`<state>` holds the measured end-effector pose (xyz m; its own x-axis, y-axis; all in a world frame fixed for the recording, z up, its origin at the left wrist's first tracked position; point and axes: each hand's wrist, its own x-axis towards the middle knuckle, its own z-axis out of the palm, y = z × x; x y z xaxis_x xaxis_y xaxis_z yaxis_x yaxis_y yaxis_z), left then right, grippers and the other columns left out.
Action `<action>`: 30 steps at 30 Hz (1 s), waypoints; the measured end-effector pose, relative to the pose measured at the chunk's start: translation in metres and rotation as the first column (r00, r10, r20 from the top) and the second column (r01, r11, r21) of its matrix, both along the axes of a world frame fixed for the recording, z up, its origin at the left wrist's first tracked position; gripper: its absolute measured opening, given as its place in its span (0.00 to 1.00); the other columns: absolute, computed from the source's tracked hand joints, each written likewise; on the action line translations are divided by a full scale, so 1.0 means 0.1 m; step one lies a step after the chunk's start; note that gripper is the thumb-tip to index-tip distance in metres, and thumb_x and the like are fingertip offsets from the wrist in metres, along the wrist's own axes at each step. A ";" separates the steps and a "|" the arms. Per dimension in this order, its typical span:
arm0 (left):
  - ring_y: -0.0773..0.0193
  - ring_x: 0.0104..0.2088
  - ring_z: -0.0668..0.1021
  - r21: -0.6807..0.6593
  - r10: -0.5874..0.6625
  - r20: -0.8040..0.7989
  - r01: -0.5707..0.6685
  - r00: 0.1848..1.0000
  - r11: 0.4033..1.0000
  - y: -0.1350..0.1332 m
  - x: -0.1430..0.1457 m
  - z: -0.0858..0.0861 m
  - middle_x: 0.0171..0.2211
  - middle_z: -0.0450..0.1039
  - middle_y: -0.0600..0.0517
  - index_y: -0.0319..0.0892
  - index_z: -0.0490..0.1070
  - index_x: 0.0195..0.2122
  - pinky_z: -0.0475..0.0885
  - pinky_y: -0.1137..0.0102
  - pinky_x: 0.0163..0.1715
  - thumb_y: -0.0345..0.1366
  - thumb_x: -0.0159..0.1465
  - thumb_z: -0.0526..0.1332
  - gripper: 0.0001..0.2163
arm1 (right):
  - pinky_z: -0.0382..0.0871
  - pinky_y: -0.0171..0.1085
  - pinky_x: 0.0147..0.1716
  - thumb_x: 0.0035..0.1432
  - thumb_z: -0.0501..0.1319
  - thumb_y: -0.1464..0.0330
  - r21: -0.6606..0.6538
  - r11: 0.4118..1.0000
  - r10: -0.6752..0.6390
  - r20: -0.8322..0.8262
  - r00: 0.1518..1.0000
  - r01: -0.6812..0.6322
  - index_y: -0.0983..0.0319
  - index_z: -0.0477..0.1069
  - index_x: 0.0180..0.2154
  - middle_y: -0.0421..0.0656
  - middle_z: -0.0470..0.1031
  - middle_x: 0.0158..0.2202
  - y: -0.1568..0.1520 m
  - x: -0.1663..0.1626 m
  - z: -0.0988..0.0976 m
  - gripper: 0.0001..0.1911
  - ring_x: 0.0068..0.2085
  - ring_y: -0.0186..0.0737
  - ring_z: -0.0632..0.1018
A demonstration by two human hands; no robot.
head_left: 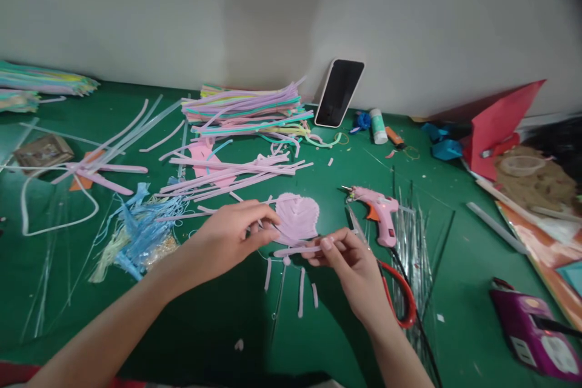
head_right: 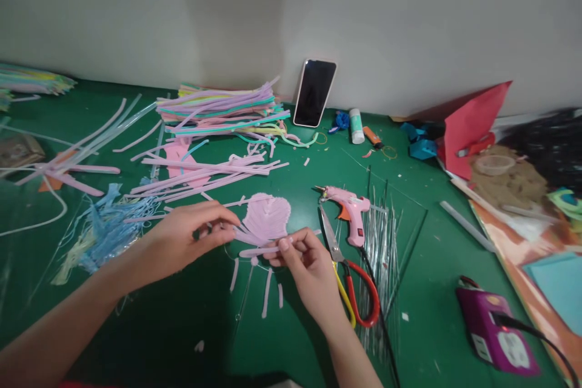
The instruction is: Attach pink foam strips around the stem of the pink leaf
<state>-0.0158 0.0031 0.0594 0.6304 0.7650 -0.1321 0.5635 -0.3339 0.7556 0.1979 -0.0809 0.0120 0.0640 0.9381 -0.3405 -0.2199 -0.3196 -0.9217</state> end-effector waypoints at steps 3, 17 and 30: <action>0.67 0.32 0.75 -0.039 -0.235 -0.041 0.233 0.971 0.972 0.04 0.02 -0.16 0.36 0.75 0.55 0.48 0.75 0.44 0.65 0.74 0.29 0.43 0.61 0.64 0.11 | 0.78 0.35 0.33 0.56 0.64 0.58 0.002 1.000 -0.009 0.017 1.000 0.009 0.61 0.68 0.31 0.42 0.78 0.32 -0.03 0.03 -0.02 0.13 0.31 0.36 0.81; 0.63 0.38 0.75 0.172 -0.185 -0.137 0.208 0.973 0.963 -0.30 0.09 -0.56 0.37 0.73 0.51 0.43 0.74 0.40 0.67 0.72 0.35 0.30 0.66 0.56 0.07 | 0.64 0.31 0.14 0.56 0.60 0.55 -0.282 0.948 0.245 0.358 0.901 -0.146 0.62 0.75 0.35 0.37 0.70 0.15 -0.15 -0.09 -0.22 0.17 0.14 0.34 0.70; 0.62 0.40 0.74 0.139 -0.108 -0.076 0.118 0.991 0.983 -0.23 0.13 -0.64 0.36 0.75 0.52 0.44 0.75 0.36 0.69 0.71 0.39 0.27 0.65 0.56 0.08 | 0.63 0.31 0.09 0.56 0.60 0.53 -0.125 0.990 0.003 0.443 0.896 0.058 0.62 0.72 0.45 0.39 0.73 0.29 -0.14 -0.35 -0.26 0.22 0.15 0.32 0.72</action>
<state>-0.0025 -0.0203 -0.0048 0.7069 0.7036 -0.0723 0.5648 -0.5000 0.6566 0.1625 -0.0947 -0.0140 0.2614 0.8823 -0.3914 0.1891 -0.4444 -0.8756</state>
